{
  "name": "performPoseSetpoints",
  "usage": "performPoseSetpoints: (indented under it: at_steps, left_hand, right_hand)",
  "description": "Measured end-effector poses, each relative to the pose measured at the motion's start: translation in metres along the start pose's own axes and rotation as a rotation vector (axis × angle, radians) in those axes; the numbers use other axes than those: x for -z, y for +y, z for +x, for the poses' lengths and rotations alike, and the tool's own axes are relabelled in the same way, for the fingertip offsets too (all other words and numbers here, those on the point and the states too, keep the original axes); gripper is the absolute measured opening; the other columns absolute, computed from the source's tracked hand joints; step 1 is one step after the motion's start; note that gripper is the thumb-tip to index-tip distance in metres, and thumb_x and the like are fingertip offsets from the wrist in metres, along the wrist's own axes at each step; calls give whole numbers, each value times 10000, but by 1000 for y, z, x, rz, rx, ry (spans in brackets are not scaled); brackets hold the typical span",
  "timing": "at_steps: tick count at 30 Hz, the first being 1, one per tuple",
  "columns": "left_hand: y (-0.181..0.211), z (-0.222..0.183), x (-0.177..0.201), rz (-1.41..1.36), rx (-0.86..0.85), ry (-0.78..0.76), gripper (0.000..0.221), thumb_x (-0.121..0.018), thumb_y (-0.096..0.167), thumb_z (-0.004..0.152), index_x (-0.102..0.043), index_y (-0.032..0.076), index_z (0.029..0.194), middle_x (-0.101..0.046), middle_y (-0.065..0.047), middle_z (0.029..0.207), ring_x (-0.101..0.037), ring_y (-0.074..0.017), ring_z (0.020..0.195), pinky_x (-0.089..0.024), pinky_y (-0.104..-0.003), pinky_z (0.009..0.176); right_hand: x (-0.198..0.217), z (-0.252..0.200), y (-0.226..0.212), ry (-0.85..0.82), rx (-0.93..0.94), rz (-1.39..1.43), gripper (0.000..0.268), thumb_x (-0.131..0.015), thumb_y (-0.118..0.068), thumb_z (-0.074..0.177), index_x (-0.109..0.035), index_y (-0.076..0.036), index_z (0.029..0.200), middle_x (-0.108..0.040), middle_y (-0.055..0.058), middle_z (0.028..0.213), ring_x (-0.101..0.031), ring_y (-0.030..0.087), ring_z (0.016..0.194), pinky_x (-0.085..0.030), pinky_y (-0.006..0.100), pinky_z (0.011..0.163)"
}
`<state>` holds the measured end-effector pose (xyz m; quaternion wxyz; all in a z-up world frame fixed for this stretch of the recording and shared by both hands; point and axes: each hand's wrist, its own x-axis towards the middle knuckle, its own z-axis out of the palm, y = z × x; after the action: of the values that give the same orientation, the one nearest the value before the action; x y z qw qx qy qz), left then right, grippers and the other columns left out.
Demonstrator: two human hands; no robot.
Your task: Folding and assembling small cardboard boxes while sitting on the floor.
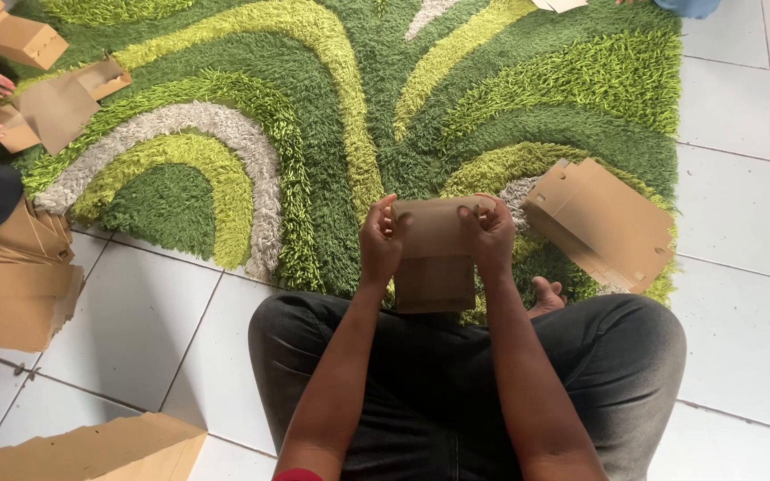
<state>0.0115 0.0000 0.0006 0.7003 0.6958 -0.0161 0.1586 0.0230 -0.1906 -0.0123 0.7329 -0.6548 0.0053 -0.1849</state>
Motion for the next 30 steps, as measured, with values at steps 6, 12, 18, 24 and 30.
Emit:
performPoseSetpoints:
  at_steps: [6,12,18,24,30]
  left_hand:
    - [-34,16,21,-166,77,-86,295,-619,15,938,-641,65,1228,-653,-53,860,-576,-97,747,-513,-250,681]
    - [67,9,21,-330,182,-162,240,-524,11,974,-693,91,1125,-669,-74,793,-621,-110,707,-510,-237,695]
    - [63,11,30,-210,192,-166,381,-412,11,916,-740,112,1081,-693,-70,1003,-565,-123,915,-442,-263,878]
    - [51,9,29,-225,135,-158,366,-423,-2,931,-721,102,1115,-667,-57,923,-552,-105,823,-449,-266,790]
    - [75,4,34,-208,168,-171,340,-414,-4,865,-727,100,946,-634,-55,811,-533,-127,727,-435,-269,718]
  right_hand:
    - [15,24,-11,-161,-76,60,230,-713,-45,895,-648,-37,1115,-681,38,803,-596,65,699,-510,220,637]
    - [24,34,-8,-269,-163,158,184,-675,26,860,-696,-8,1040,-668,55,719,-622,55,630,-500,182,608]
    - [23,29,-5,-198,-221,170,139,-656,35,847,-736,1,955,-691,90,748,-655,101,637,-533,237,631]
    - [27,26,15,-157,-254,169,132,-649,28,829,-737,-10,919,-688,91,726,-670,121,622,-520,230,621]
    - [14,10,-38,-177,-293,96,214,-603,4,827,-755,-43,970,-676,30,812,-599,71,700,-487,225,701]
